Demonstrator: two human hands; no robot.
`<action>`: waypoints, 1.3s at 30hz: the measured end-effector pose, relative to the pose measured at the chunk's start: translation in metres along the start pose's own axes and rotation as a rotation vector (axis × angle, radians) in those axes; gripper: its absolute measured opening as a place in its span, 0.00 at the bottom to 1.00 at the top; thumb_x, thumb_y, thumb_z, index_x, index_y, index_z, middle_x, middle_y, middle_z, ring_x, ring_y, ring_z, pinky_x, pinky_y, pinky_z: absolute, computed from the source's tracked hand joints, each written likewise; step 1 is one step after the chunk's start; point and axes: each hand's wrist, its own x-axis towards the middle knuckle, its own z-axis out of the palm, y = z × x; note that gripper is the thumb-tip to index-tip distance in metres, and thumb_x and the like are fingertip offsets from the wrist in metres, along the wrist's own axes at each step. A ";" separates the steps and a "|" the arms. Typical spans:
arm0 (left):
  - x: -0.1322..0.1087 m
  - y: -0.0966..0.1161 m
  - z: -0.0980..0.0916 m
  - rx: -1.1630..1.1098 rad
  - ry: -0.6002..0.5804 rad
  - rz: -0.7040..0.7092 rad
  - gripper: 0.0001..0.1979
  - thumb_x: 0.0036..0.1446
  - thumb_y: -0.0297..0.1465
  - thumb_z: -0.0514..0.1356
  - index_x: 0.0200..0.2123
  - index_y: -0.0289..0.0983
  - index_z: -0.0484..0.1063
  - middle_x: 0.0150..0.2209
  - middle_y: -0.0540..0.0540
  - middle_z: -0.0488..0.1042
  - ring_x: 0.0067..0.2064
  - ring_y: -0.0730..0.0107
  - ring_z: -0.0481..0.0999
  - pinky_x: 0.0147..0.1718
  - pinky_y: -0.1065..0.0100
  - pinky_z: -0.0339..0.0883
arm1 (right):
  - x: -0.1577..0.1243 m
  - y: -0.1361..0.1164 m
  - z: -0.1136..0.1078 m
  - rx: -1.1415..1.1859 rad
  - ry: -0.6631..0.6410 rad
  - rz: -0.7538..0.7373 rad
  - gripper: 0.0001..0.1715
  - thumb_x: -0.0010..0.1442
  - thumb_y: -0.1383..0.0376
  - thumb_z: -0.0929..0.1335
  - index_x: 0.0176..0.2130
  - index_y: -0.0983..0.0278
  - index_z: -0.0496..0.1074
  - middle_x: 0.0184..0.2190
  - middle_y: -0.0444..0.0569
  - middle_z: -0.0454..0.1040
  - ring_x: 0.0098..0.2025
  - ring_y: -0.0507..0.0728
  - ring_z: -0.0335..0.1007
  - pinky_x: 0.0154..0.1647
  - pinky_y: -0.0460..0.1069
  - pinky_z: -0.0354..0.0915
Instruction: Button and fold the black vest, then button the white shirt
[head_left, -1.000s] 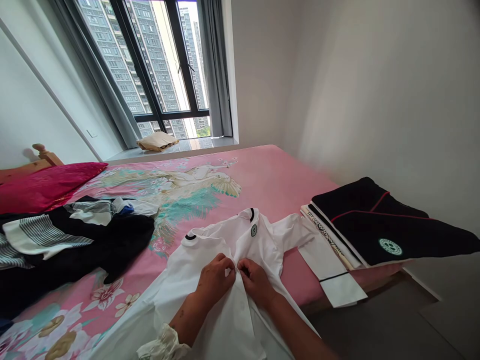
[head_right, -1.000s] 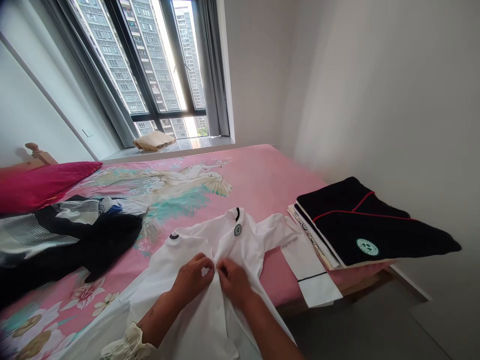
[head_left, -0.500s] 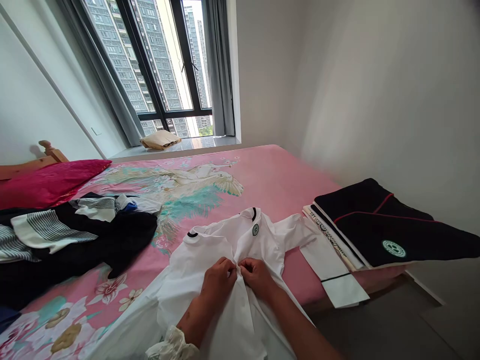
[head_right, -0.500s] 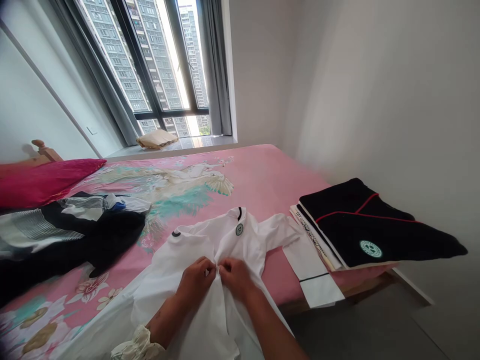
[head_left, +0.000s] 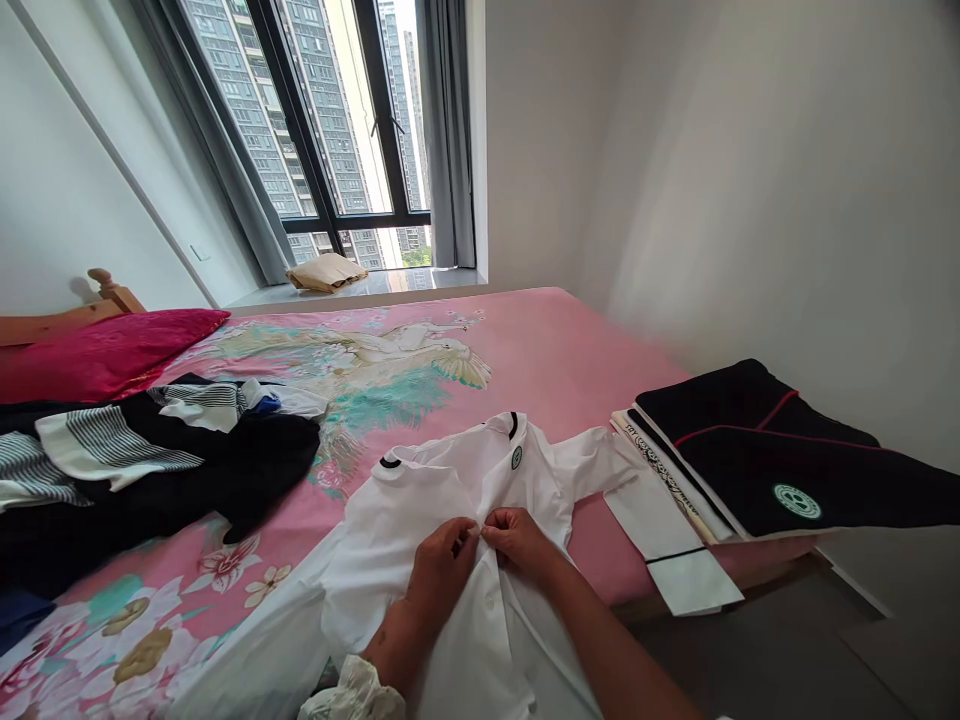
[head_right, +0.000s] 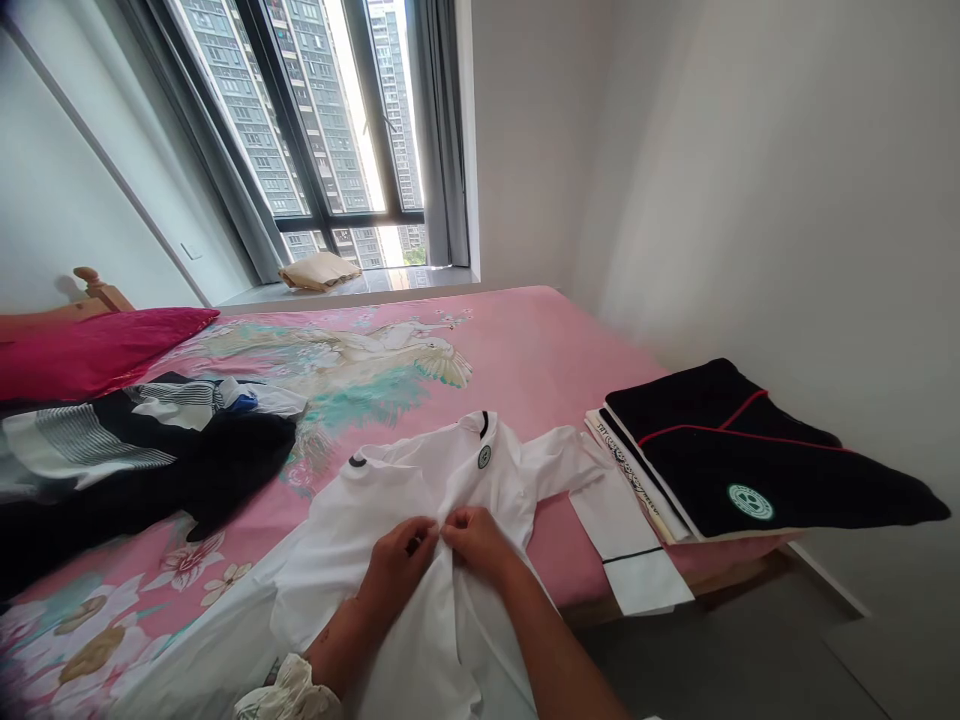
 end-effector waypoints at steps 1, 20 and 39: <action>0.000 0.000 0.000 -0.011 -0.003 0.010 0.08 0.58 0.30 0.52 0.36 0.38 0.71 0.35 0.48 0.76 0.36 0.72 0.74 0.38 0.71 0.67 | -0.001 -0.001 0.000 0.002 -0.005 -0.002 0.11 0.49 0.58 0.65 0.24 0.65 0.63 0.15 0.38 0.60 0.17 0.47 0.54 0.19 0.43 0.52; -0.008 -0.005 0.010 0.142 0.033 0.178 0.13 0.63 0.32 0.47 0.32 0.39 0.69 0.29 0.49 0.70 0.32 0.72 0.71 0.33 0.71 0.65 | 0.002 -0.003 0.009 -0.018 0.571 -0.336 0.17 0.55 0.52 0.64 0.29 0.63 0.62 0.21 0.39 0.60 0.25 0.50 0.58 0.29 0.45 0.60; -0.078 0.026 0.000 0.149 0.209 0.501 0.08 0.55 0.22 0.55 0.26 0.37 0.67 0.20 0.51 0.67 0.23 0.77 0.66 0.24 0.75 0.57 | -0.055 -0.009 0.020 -0.232 0.361 -0.423 0.19 0.58 0.64 0.61 0.47 0.64 0.71 0.42 0.53 0.72 0.44 0.57 0.69 0.48 0.52 0.65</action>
